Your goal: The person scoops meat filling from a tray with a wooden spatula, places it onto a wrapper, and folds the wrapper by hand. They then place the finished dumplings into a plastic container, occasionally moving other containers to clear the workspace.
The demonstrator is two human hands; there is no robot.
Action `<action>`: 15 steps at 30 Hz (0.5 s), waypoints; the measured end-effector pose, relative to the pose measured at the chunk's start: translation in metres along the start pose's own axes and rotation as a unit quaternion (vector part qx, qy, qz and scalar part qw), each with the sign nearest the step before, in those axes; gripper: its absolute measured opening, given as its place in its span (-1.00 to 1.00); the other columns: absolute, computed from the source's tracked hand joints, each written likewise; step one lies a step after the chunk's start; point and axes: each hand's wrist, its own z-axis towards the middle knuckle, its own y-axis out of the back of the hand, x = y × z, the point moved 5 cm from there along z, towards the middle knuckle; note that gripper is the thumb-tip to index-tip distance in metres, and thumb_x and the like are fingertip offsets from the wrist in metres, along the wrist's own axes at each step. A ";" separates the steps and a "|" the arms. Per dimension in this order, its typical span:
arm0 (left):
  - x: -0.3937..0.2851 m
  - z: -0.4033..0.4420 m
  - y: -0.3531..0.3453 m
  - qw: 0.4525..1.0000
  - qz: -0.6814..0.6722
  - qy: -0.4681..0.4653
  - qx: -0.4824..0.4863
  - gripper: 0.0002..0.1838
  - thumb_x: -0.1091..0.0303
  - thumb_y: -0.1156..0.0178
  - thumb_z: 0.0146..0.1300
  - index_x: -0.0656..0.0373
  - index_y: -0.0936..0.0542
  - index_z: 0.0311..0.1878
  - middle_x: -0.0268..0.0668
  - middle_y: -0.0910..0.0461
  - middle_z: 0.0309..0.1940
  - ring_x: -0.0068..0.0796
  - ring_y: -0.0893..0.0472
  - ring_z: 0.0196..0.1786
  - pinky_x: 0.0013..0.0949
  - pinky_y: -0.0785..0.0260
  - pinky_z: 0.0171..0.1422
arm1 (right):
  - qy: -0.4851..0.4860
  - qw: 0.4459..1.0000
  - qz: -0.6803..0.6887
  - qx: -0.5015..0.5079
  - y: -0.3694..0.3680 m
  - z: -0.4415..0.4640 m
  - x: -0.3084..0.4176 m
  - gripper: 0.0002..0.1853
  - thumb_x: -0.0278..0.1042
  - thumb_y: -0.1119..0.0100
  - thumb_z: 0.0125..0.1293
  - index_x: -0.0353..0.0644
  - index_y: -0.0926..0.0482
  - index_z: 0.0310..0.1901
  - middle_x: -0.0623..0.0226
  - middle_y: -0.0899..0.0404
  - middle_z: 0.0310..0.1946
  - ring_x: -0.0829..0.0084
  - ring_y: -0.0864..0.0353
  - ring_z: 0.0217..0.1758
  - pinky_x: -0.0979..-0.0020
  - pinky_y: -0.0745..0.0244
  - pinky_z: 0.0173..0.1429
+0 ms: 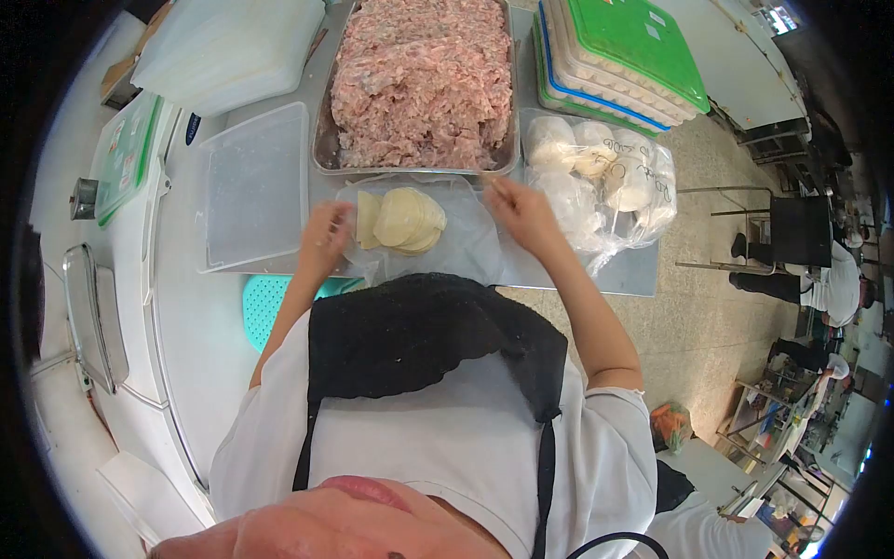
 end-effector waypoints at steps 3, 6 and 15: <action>-0.020 -0.011 -0.022 0.983 0.027 -0.175 0.043 -0.52 0.47 -0.27 0.08 0.15 -0.50 0.13 -0.12 -0.50 -0.10 -0.08 -0.47 0.03 -0.12 -0.32 0.14 | -0.098 0.964 0.099 0.225 -0.046 -0.011 0.014 -0.47 -0.13 -0.16 0.33 -0.10 -0.39 0.29 0.15 -0.65 -0.30 0.31 -0.63 -0.28 0.30 -0.48 -0.11; -0.008 -0.002 -0.024 0.988 0.006 -0.133 0.075 -0.51 0.48 -0.35 -0.02 0.17 -0.55 0.07 -0.12 -0.50 -0.07 -0.06 -0.45 0.10 -0.12 -0.29 0.21 | -0.051 0.963 0.132 0.228 -0.095 -0.008 0.018 -0.42 -0.09 -0.19 0.31 -0.16 -0.37 0.30 0.17 -0.65 -0.21 0.37 -0.61 -0.22 0.35 -0.48 -0.05; -0.029 -0.003 0.028 0.985 0.001 -0.170 0.032 -0.53 0.50 -0.35 -0.01 0.15 -0.58 0.06 -0.12 -0.51 0.00 -0.08 -0.47 0.07 -0.18 -0.33 0.19 | -0.021 0.955 0.137 0.262 -0.101 0.010 0.025 -0.34 -0.02 -0.23 0.28 -0.23 -0.34 0.31 0.19 -0.61 -0.25 0.39 -0.56 -0.24 0.38 -0.46 -0.09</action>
